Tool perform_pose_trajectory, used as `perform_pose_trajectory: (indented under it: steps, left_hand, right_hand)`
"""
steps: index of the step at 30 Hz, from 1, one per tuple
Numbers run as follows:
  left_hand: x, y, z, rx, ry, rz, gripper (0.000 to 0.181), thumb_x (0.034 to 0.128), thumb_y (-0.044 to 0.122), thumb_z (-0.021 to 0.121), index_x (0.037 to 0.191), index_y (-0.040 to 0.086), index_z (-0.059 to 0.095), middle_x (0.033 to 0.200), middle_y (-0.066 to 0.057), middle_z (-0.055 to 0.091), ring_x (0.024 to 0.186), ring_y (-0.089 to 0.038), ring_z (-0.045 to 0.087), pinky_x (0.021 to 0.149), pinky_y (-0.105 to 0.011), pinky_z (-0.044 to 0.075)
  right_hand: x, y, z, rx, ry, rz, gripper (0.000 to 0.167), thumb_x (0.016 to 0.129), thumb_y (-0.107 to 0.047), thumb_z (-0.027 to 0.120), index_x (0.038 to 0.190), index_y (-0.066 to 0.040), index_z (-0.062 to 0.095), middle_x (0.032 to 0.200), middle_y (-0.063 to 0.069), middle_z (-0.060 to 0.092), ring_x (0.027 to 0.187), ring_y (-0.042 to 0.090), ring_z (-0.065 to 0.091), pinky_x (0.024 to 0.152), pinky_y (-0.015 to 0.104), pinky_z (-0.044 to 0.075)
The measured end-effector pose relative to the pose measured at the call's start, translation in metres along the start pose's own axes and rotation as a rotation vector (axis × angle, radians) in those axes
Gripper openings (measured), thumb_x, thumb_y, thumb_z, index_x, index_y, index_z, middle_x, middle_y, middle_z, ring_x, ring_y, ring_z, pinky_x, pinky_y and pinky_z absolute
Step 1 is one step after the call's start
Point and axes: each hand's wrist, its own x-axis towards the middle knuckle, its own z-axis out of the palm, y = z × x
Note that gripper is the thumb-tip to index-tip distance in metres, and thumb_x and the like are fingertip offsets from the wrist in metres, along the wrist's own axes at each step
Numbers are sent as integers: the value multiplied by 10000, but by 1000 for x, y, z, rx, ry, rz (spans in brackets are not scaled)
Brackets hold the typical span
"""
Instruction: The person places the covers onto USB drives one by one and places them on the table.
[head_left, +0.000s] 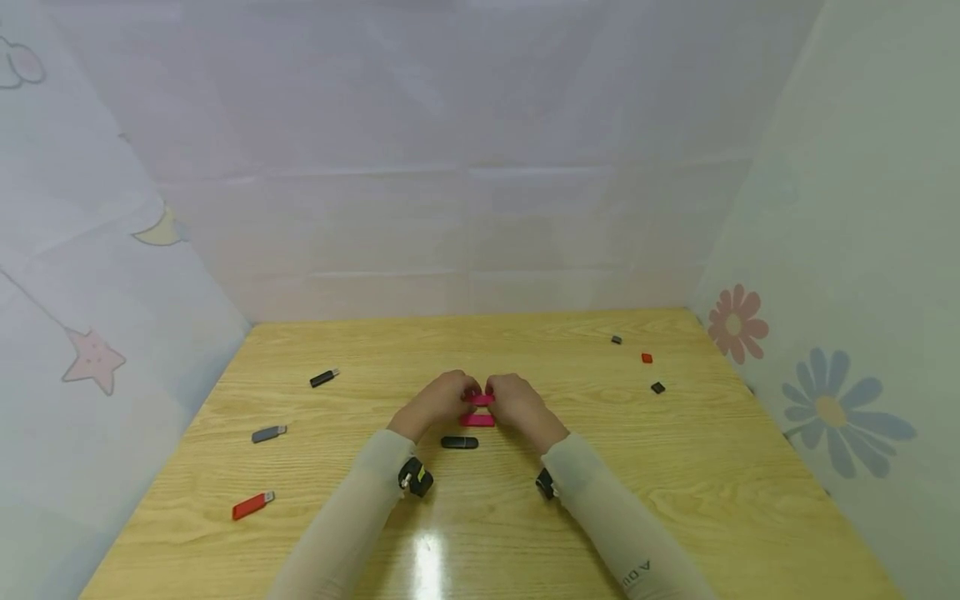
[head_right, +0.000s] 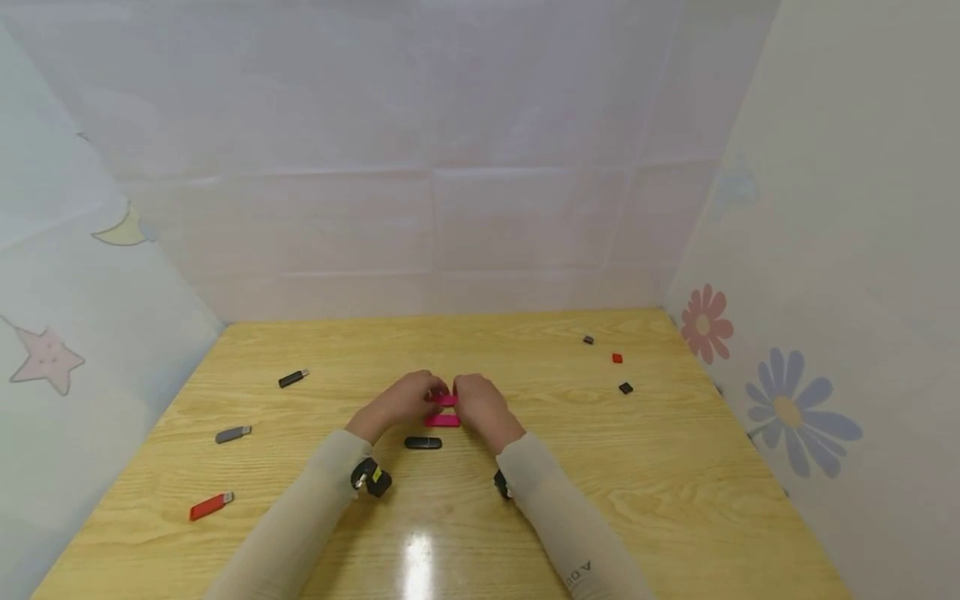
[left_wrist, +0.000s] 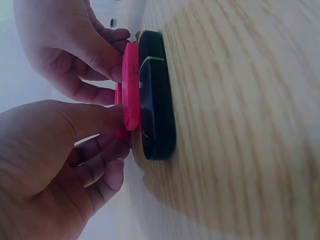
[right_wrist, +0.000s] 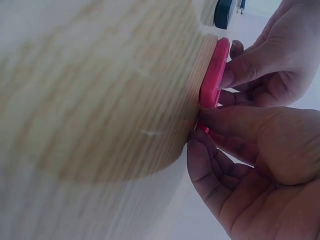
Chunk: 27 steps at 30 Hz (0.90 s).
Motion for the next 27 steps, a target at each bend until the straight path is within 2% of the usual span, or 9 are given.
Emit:
perform_pose_trajectory:
  steps: [9,16,23,27]
  left_hand:
    - [2,3,0,24,-10,-14,290,959,132,702,1234,39,686,1111,-84,644,1010,-218,620,924,-390,534]
    - [-10,2,-7,59,16,-24,297,978,200,685,1251,81,679,1165,-52,635,1071,-218,626,957,-405,525]
    - [-23,-9,-18,109,39,-22,277,1003,156,641,1264,66,665,1211,-81,634,1135,-256,630,985,-412,518]
    - [-28,-20,-23,120,45,-52,265,1007,144,632,1256,62,670,1199,-92,638,1135,-268,626,986,-416,516]
  right_hand:
    - [-4,10,-7,41,-14,49,260,942,-106,676,1189,-31,656,1124,113,694,886,223,605,816,408,549]
    - [-15,23,-19,21,11,55,282,978,-186,639,1229,-58,647,1221,126,668,1063,286,632,906,474,535]
    - [-29,52,-34,42,41,93,339,989,-207,633,1290,-51,620,1291,145,632,1135,331,614,937,512,512]
    - [-35,65,-42,33,37,102,359,995,-210,638,1308,-37,605,1274,156,631,1129,345,615,927,517,513]
